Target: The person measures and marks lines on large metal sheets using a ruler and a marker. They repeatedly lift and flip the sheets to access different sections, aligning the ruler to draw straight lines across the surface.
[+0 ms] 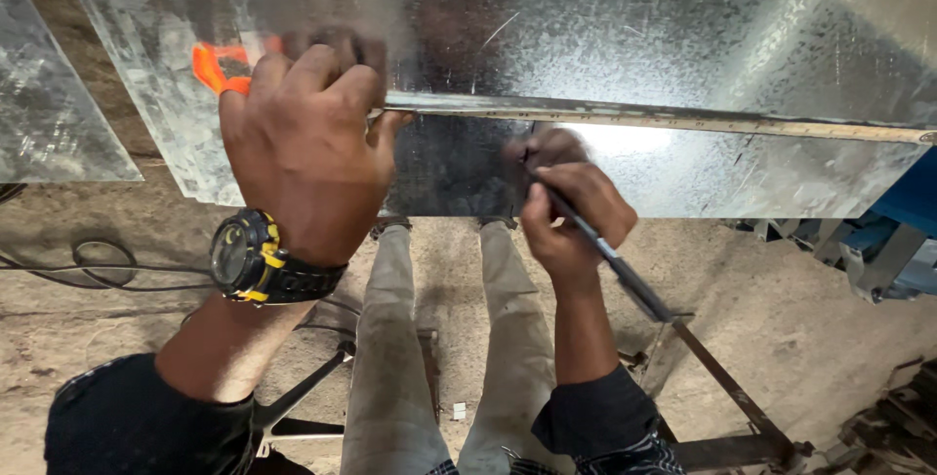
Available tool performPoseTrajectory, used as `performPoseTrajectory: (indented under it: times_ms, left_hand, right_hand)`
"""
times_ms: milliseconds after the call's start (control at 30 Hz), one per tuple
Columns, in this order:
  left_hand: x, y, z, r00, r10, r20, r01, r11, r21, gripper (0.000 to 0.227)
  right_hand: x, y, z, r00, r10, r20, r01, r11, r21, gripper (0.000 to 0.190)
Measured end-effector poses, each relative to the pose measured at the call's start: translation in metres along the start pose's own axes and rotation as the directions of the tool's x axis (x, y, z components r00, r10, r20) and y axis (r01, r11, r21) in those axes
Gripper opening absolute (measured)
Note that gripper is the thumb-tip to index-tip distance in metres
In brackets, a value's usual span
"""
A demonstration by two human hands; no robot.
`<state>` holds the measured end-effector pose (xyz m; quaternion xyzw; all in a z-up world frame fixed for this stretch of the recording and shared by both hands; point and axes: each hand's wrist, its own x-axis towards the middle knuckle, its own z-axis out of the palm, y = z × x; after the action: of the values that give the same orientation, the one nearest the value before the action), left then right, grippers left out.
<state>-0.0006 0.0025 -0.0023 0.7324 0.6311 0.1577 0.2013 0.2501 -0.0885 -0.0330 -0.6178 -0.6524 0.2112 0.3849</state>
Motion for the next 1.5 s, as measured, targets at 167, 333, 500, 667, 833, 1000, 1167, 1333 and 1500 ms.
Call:
performPoseTrajectory:
  times_ms: [167, 333, 500, 667, 833, 1000, 1167, 1333, 1500]
  left_hand:
    - [0.000, 0.001, -0.001, 1.000, -0.013, 0.010, 0.013, 1.000, -0.018, 0.022]
    - [-0.001, 0.001, -0.002, 1.000, 0.003, 0.002, -0.003, 1.000, -0.021, 0.023]
    - [0.000, -0.002, 0.002, 0.999, -0.008, 0.033, 0.007, 1.000, 0.010, 0.025]
    - [-0.003, -0.003, 0.006, 1.000, -0.002, 0.026, 0.001, 0.999, 0.034, 0.024]
    - [-0.004, -0.005, 0.006, 1.000, 0.016, 0.004, -0.016, 0.999, 0.040, 0.024]
    - [-0.004, -0.004, 0.004, 1.000, 0.000, 0.019, -0.001, 1.000, 0.027, 0.024]
    - [-0.004, -0.003, 0.005, 1.000, -0.005, 0.018, 0.005, 1.000, 0.025, 0.024]
    - [-0.004, -0.003, 0.002, 1.000, 0.007, 0.015, -0.007, 1.000, 0.013, 0.025]
    - [-0.004, -0.003, 0.001, 1.000, 0.029, -0.005, -0.028, 0.999, 0.039, 0.028]
  right_hand:
    - [-0.010, 0.008, -0.011, 0.978, 0.110, -0.175, -0.114, 0.993, -0.016, 0.015]
    - [-0.020, -0.007, -0.011, 0.998, 0.042, -0.055, -0.040, 0.999, 0.025, 0.014]
    - [-0.020, -0.004, -0.009, 0.999, -0.007, -0.032, 0.006, 1.000, -0.030, 0.014]
    - [-0.033, 0.014, -0.010, 0.996, -0.013, -0.089, 0.002, 0.992, -0.124, 0.011]
    - [-0.035, 0.014, -0.010, 0.998, -0.032, -0.061, 0.025, 0.993, -0.112, 0.013]
    - [-0.038, 0.002, -0.013, 0.986, 0.055, -0.157, -0.078, 0.986, -0.146, 0.012]
    - [-0.042, -0.007, -0.006, 0.999, -0.045, 0.018, 0.046, 0.993, -0.109, 0.013]
    - [-0.045, -0.003, -0.009, 0.999, -0.031, 0.019, 0.034, 0.989, -0.141, 0.015]
    - [-0.065, 0.026, -0.003, 0.997, -0.078, 0.000, 0.078, 0.987, -0.139, 0.013]
